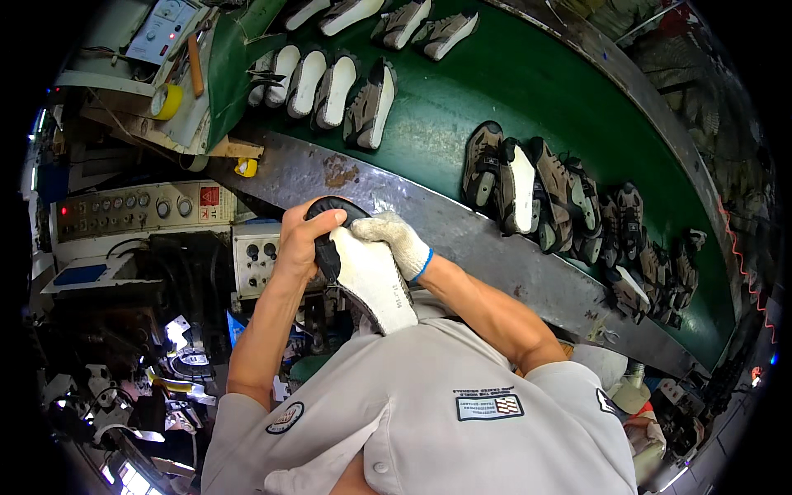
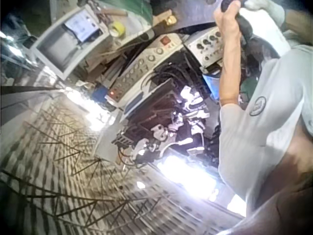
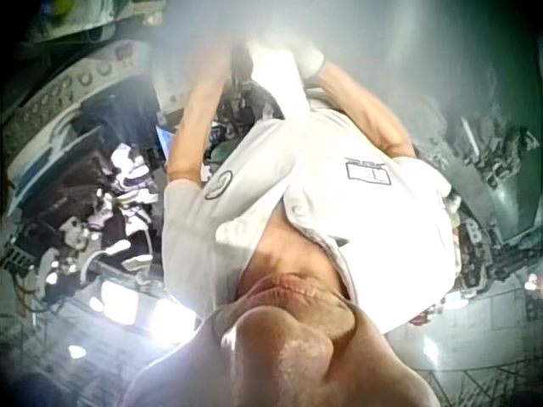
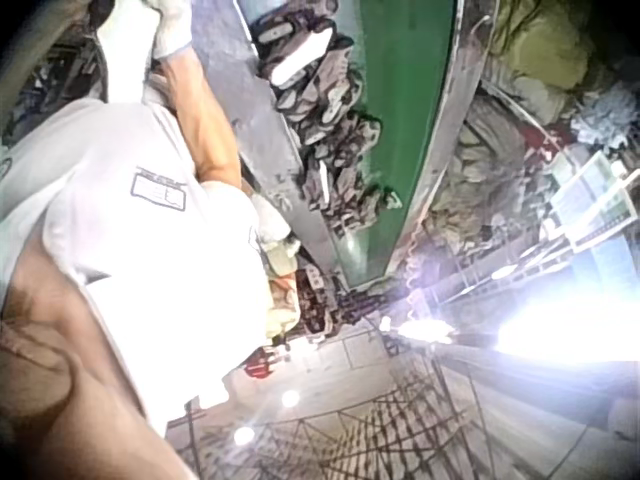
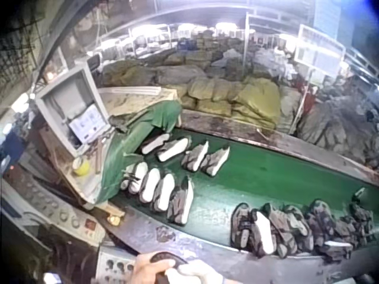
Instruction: The person picks up a shoe upper from a conveyor belt, mounts it onto an industrial lasting machine, activates the machine to press and shape the shoe, and then places the shoe back onto the conveyor belt.
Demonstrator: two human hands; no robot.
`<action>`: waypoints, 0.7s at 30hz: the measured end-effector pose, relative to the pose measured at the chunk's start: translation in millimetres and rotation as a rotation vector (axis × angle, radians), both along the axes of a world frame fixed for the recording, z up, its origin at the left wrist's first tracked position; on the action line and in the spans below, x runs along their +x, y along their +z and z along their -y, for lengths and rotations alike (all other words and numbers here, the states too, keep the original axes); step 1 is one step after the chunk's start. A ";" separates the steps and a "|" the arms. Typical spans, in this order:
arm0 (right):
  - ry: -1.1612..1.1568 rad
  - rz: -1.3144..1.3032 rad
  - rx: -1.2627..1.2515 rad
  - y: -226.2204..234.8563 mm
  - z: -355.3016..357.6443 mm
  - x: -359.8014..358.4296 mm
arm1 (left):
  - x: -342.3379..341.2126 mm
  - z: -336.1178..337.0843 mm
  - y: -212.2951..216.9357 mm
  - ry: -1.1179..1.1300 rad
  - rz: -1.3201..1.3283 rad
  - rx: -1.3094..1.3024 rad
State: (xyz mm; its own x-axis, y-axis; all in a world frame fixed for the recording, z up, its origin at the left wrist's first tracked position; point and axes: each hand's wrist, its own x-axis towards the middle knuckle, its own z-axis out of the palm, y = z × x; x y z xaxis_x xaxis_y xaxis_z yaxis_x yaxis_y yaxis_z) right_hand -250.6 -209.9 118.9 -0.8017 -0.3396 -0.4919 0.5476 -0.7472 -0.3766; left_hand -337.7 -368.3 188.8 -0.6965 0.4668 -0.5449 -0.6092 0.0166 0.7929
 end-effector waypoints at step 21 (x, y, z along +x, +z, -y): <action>0.008 0.249 0.929 19.9 -269.4 -56.4 | -8.9 -32.5 -83.5 -0.033 -0.103 -0.134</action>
State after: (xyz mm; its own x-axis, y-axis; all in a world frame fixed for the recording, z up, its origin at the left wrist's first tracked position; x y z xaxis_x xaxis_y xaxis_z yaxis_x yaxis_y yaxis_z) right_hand -307.0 59.5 138.9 -0.6370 0.2670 -0.7232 0.6957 -0.2050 -0.6884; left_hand -346.7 -335.8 105.3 -0.7375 0.4179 -0.5305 -0.5221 0.1454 0.8404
